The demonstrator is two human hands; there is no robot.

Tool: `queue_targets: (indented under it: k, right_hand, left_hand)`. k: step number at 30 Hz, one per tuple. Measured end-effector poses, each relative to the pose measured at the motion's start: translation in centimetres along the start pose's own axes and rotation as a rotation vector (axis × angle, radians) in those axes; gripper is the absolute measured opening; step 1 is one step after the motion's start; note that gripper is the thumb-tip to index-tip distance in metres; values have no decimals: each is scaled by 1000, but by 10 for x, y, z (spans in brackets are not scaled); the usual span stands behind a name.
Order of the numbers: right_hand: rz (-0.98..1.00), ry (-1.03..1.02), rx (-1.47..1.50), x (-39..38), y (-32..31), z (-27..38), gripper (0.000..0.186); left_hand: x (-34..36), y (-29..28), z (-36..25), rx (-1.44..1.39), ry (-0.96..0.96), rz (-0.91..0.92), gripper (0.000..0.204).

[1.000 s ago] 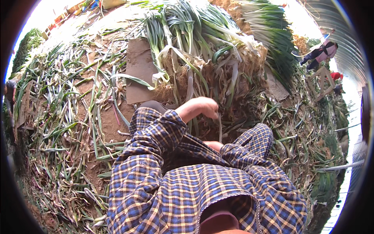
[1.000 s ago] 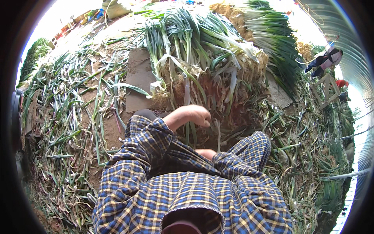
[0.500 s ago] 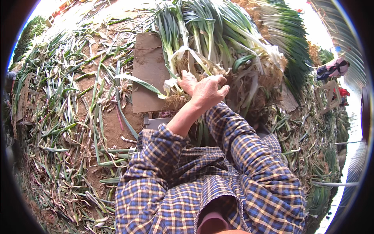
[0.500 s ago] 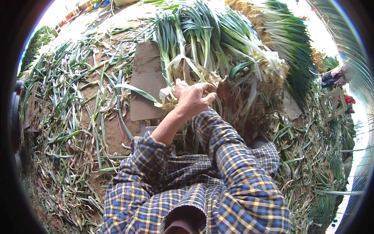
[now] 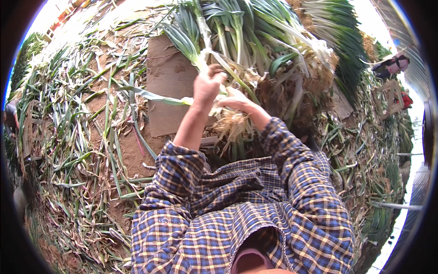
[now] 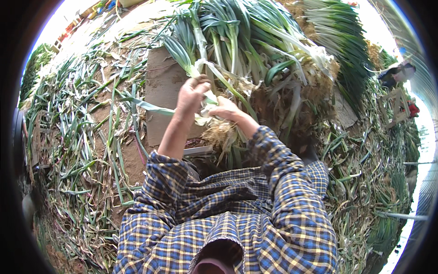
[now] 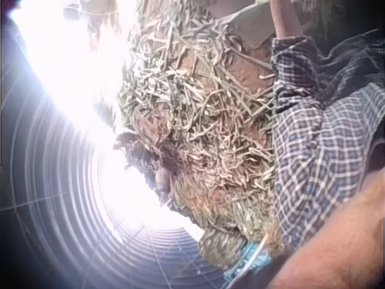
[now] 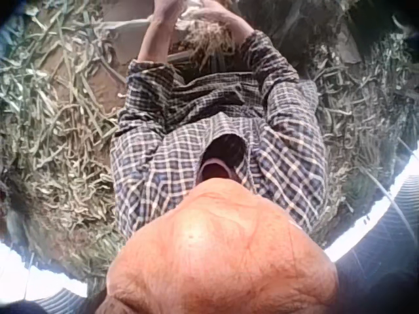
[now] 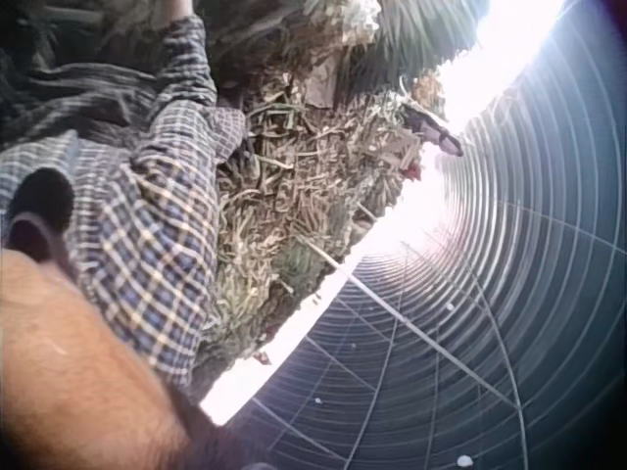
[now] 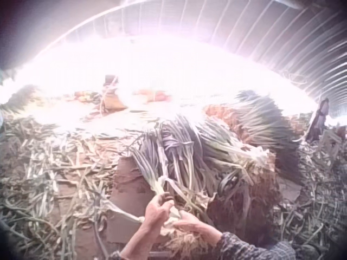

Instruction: The person sits on the ground and processes a large pile of leeks. They use a knife to trim the roots and leaves, then bundle the leeks with rubber bands. The person also peels off outer layers and arranges the leeks into neat bundles.

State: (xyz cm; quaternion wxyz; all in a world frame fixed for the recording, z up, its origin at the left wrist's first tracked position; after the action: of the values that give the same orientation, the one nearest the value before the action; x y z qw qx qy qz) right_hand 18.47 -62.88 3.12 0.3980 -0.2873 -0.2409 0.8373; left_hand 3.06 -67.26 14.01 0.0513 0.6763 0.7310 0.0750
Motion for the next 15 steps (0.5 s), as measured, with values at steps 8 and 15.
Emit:
queue_targets:
  k: [8, 15]
  right_hand:
    - [138, 126, 835, -217, -50, 75, 57]
    - [111, 90, 1019, -300, -25, 91, 53]
  left_hand:
    - [12, -22, 55, -429, -527, -211, 17]
    - [-7, 1, 87, -521, -830, -299, 33]
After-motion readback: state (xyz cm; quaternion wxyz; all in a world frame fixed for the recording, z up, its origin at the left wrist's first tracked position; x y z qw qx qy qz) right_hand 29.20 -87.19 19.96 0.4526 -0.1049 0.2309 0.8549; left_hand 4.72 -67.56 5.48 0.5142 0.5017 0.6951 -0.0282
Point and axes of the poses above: each hand's wrist, its own x-axis towards the middle knuckle, its own y-axis out of the palm, z = x × y, the point moved 3 cm from there along x, towards the middle knuckle, and after that the axes turned 4 degrees about z, right-handed, at the moved point
